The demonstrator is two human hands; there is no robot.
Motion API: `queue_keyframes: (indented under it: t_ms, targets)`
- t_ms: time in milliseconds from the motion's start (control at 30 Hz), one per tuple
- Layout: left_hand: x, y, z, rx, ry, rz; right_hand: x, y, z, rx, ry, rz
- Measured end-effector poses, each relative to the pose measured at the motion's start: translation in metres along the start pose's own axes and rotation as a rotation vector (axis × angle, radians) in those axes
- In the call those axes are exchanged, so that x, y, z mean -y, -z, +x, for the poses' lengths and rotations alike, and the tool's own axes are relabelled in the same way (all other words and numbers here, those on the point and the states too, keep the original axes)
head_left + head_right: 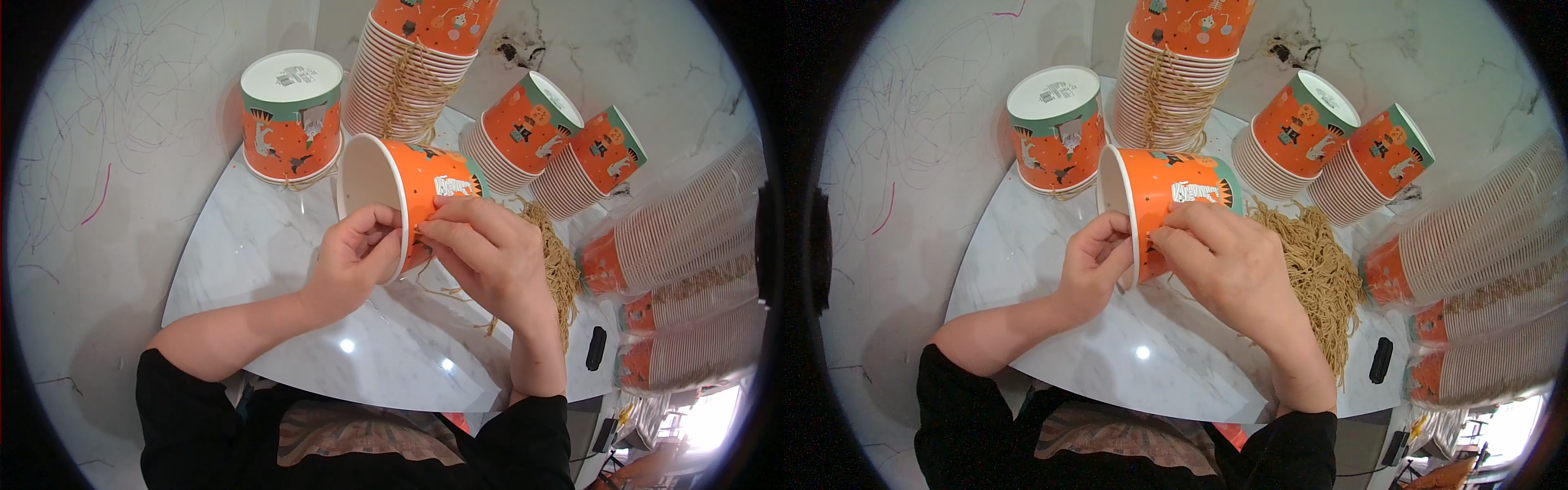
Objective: Threading a thin rope through holes in paper cups and tying knots.
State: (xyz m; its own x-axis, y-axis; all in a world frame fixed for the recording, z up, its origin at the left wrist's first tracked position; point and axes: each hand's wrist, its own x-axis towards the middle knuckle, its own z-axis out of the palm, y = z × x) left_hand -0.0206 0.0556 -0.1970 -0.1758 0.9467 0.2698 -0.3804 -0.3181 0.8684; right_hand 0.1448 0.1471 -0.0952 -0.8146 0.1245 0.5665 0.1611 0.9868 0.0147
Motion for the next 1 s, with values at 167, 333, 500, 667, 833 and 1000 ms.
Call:
queue_keyframes:
  t_ms: [167, 333, 500, 667, 833, 1000]
  targets:
    - [0.000, 0.004, -0.003, -0.064, -0.342, 0.334, -0.006, 0.013, 0.000, 0.040, -0.079, -0.073]
    - [-0.010, 0.010, 0.001, -0.263, -0.860, 0.964, -0.008, 0.027, -0.005, -0.005, -0.302, -0.079]
    - [-0.033, 0.013, 0.007, -0.195, -1.146, 1.066, -0.003, 0.039, -0.004, 0.005, -0.728, 0.455]
    - [-0.054, -0.002, 0.014, -0.018, -1.001, 1.092, -0.011, 0.046, -0.006, -0.138, -0.704, 1.109]
    - [-0.078, -0.014, 0.018, 0.091, -0.766, 1.143, -0.005, 0.042, -0.002, -0.152, -0.652, 1.218]
    - [-0.109, -0.039, 0.029, 0.153, -0.464, 1.068, 0.013, 0.031, -0.001, -0.087, -0.623, 1.090]
